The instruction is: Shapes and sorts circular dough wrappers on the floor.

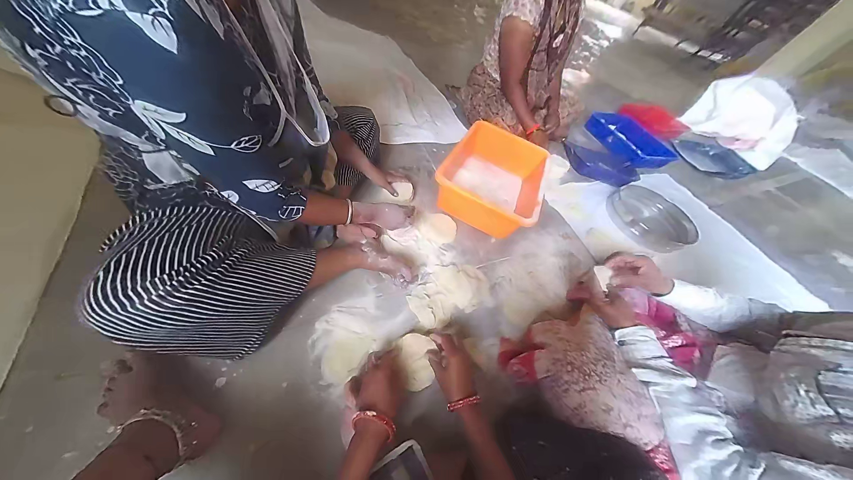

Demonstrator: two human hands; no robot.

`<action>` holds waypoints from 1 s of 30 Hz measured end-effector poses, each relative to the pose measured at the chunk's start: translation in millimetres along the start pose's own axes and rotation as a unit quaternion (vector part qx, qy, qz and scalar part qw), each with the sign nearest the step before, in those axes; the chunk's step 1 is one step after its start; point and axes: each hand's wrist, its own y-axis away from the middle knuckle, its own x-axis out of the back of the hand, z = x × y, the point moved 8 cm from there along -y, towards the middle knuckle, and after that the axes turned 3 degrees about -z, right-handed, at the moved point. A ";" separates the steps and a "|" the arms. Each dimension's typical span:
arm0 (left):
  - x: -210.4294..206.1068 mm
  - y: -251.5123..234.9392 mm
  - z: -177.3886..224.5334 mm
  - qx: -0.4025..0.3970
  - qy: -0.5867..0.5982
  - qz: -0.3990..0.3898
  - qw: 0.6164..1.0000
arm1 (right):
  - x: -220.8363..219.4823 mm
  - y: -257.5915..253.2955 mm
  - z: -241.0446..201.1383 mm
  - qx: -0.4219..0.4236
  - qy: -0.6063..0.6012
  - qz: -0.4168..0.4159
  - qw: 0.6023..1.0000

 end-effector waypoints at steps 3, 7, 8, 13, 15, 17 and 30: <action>-0.9 -0.5 -1.2 0.000 0.010 -0.002 1.000 | -5.1 15.4 -15.0 0.068 0.025 0.047 0.996; 0.1 0.1 -0.7 -0.013 0.031 -0.015 0.999 | -33.4 32.1 -28.6 0.137 0.010 0.018 0.990; 1.9 0.5 -0.3 -0.016 0.039 -0.014 0.999 | -38.2 33.8 -29.7 0.147 0.014 0.024 0.989; 6.4 1.8 -1.3 -0.023 0.084 -0.006 0.996 | -46.1 40.3 -25.0 0.146 0.021 0.014 0.989; 7.6 0.4 -1.2 -0.023 0.089 0.003 0.996 | -46.0 45.8 -22.7 0.158 0.017 0.016 0.987; 7.7 -2.7 -1.8 -0.015 0.079 0.011 0.997 | -42.3 48.8 -26.4 0.154 0.024 -0.001 0.988; 5.0 -10.1 -5.7 -0.007 0.098 0.020 0.995 | -88.4 48.4 -25.5 0.108 0.211 -0.151 0.960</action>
